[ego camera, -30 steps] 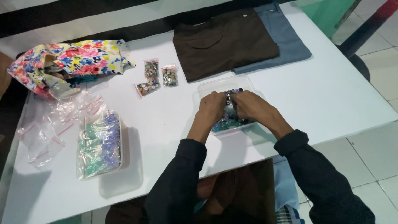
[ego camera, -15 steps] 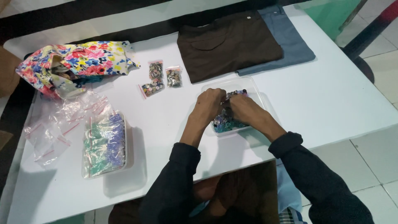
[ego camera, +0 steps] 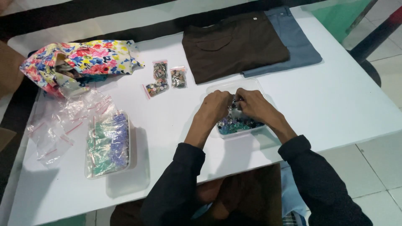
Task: Sorting and packaging small decorative buttons into plastic bags on a work table
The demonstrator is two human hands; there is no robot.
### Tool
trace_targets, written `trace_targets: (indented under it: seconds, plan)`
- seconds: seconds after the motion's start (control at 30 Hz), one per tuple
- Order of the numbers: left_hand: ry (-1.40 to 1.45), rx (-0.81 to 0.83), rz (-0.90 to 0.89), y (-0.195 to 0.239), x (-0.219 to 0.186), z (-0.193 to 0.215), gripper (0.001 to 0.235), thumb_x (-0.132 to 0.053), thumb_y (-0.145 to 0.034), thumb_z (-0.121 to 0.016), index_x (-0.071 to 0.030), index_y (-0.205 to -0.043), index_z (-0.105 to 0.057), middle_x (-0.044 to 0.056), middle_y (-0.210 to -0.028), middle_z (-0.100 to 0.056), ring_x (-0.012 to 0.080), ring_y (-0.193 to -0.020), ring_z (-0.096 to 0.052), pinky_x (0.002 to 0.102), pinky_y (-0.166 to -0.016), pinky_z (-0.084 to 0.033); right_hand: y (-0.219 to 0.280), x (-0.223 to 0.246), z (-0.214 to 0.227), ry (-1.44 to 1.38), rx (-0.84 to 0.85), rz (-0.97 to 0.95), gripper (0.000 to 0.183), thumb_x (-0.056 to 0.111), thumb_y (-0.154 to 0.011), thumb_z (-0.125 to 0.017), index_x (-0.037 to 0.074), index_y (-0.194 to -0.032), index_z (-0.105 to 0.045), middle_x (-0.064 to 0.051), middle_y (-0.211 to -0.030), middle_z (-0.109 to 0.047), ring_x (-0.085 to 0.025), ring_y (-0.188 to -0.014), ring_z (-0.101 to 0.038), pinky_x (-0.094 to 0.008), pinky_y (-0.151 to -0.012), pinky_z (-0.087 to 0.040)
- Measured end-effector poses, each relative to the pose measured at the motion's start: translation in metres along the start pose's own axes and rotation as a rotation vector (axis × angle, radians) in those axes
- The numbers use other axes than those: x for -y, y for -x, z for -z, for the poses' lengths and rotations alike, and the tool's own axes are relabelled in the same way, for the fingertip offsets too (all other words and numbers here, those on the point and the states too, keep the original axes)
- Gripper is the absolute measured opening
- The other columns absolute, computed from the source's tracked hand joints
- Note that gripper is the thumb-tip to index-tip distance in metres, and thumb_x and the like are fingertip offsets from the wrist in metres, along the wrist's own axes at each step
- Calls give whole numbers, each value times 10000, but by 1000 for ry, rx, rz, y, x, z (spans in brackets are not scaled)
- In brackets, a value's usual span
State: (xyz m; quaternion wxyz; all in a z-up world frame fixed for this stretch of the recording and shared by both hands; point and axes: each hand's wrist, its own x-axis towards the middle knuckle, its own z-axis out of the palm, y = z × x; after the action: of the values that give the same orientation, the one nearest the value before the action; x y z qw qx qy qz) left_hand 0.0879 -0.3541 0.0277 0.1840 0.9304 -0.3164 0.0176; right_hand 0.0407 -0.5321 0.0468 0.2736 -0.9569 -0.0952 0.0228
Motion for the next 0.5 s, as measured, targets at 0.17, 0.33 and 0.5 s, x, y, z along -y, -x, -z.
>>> trace_targets:
  seconds: [0.17, 0.33, 0.5]
  plan:
    - [-312, 39, -84, 2, -5, -22, 241, -21, -761, -678, -149, -944, -767, 121, -758, -734, 344, -793, -747, 534, -897, -504, -7, -8, -12, -1, -14, 72, 207, 88, -960, -585, 74, -1153, -660, -242, -992, -740, -471, -1031, -691, -547, -902, -551]
    - [-363, 82, -74, -7, 3, -34, 456, -37, -772, -701, -143, -1215, -705, 104, -770, -749, 310, -737, -743, 548, -957, -404, -7, -8, -12, -59, -62, 79, 184, 106, -967, -629, 77, -1113, -736, -211, -926, -754, -427, -953, -721, -493, -873, -566]
    - [-90, 153, -59, 11, -15, 22, 234, 7, -791, -686, -129, -942, -802, 92, -821, -790, 346, -862, -771, 549, -1058, -406, -1, 3, -3, -252, -102, -16, 141, 174, -969, -641, 122, -1058, -736, -129, -763, -762, -318, -797, -757, -450, -785, -585]
